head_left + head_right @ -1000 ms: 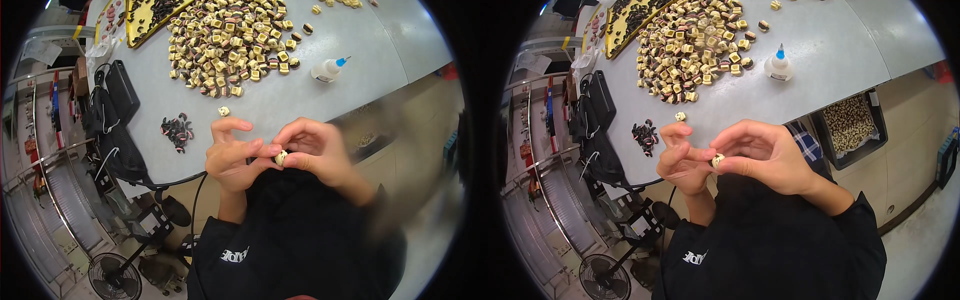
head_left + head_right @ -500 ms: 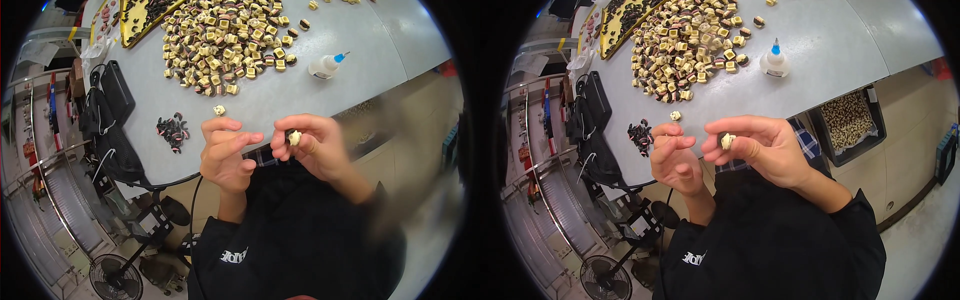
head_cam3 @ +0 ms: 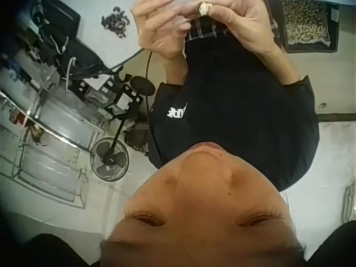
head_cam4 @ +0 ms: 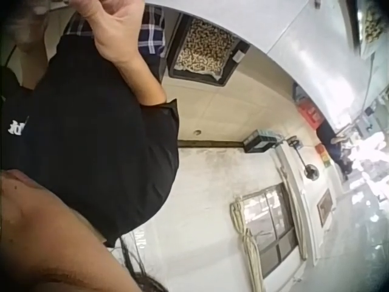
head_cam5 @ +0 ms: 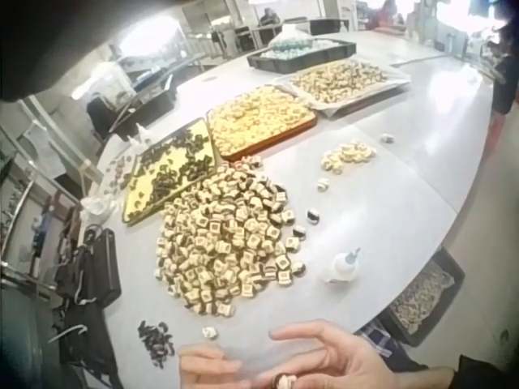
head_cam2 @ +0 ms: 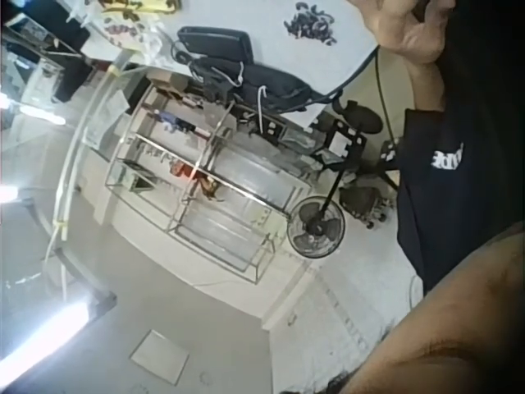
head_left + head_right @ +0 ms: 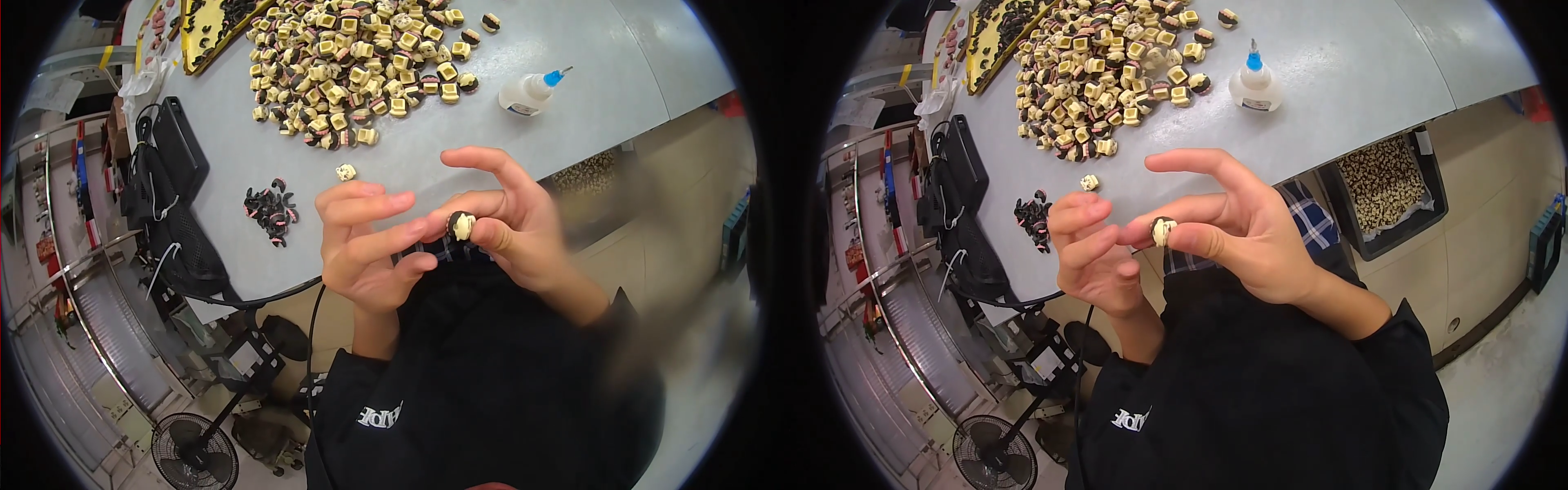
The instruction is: The person is applying glue to small components to assemble toy parts.
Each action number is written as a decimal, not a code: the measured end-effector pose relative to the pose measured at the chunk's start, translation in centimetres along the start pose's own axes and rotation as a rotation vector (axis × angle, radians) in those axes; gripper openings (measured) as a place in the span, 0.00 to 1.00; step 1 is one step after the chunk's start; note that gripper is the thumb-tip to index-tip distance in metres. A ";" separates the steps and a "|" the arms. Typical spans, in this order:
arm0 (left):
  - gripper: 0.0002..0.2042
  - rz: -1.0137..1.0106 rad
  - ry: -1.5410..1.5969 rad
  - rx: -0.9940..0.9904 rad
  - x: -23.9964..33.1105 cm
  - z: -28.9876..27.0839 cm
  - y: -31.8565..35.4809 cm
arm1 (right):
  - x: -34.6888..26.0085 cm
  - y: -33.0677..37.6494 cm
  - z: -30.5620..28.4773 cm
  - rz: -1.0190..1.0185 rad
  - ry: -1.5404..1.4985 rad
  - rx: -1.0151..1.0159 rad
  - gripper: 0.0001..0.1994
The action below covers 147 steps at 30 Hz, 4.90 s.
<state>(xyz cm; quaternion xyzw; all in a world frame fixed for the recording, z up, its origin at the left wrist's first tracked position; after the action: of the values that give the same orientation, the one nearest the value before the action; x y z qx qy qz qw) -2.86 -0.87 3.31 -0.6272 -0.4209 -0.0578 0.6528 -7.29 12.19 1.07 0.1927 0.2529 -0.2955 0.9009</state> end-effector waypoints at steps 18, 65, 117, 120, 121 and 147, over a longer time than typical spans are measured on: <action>0.09 0.105 -0.250 -0.179 0.3 0.5 0.4 | -0.5 0.4 -0.4 -0.182 0.529 0.054 0.34; 0.15 -0.159 0.071 -0.139 -0.5 0.8 -0.3 | 0.0 -0.3 0.2 -0.155 0.145 0.000 0.12; 0.10 -0.414 -0.849 -0.111 -0.8 -8.4 -1.9 | -6.5 2.6 -2.7 -0.966 0.956 0.627 0.17; 0.09 -0.377 -0.903 -0.096 -0.5 -8.2 -1.8 | -6.1 2.7 -3.6 -0.895 0.923 0.655 0.16; 0.09 -0.392 -0.908 -0.091 -0.3 -8.2 -1.9 | -6.3 2.9 -3.4 -0.938 0.921 0.663 0.16; 0.07 -0.324 -0.940 -0.120 0.4 -7.4 -1.7 | -7.1 3.2 -3.1 -0.767 0.943 0.538 0.20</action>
<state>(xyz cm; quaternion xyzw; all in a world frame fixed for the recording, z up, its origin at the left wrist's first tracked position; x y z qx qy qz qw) -0.10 -7.45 5.95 -0.5486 -0.7572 0.1064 0.3382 -11.28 19.27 3.27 0.4159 0.5881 -0.5319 0.4452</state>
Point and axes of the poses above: each hand's wrist, its own y-axis away from the middle knuckle, its own z-axis out of the palm, x = y × z, the point moved 5 cm from there along -y, towards the middle knuckle, and after that the axes turned 10 degrees about z, right-handed, at the moved point
